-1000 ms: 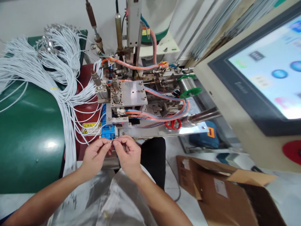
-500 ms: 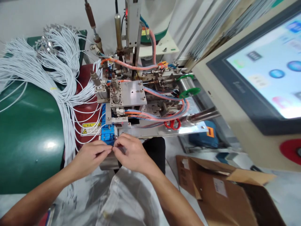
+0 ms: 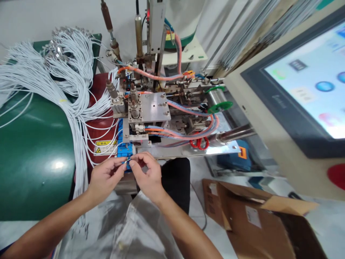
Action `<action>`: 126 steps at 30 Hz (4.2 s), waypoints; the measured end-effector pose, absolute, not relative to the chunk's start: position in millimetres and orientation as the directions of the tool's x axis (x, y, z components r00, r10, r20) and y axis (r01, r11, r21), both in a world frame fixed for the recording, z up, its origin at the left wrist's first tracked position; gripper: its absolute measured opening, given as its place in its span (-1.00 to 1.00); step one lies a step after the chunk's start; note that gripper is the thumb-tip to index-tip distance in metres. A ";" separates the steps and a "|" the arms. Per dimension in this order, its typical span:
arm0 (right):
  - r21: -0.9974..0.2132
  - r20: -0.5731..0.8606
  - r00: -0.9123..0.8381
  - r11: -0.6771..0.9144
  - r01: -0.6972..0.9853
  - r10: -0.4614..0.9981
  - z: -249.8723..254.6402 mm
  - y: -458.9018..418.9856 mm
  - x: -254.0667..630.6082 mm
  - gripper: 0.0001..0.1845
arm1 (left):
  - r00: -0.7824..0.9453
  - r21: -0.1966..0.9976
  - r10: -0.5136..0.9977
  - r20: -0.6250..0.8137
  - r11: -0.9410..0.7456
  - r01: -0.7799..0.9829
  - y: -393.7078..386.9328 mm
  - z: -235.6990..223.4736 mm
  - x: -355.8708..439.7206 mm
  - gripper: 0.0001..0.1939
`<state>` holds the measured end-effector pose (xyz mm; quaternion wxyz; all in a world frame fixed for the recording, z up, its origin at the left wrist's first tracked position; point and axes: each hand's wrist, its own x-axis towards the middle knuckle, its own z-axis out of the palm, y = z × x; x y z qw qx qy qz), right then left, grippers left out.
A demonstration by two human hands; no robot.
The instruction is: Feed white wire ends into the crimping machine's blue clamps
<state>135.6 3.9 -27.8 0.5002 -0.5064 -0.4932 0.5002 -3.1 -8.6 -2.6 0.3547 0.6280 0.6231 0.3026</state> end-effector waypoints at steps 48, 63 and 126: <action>-0.868 0.011 -0.034 0.026 0.497 0.999 -74.7 17.9 121.7 -0.62 | 0.316 0.312 0.947 -0.061 -0.283 0.907 14.7 -7.9 -30.9 -0.80; -0.993 -0.106 0.163 -0.112 0.028 0.981 -62.6 20.7 156.8 -0.60 | 0.694 0.292 0.691 -0.204 -0.633 0.717 -10.1 31.7 -78.2 -0.83; -0.998 0.006 0.148 -0.003 0.062 0.989 -29.8 -6.8 132.5 -0.92 | -0.009 0.901 0.975 -0.224 0.211 0.380 -5.8 -6.5 9.4 -0.87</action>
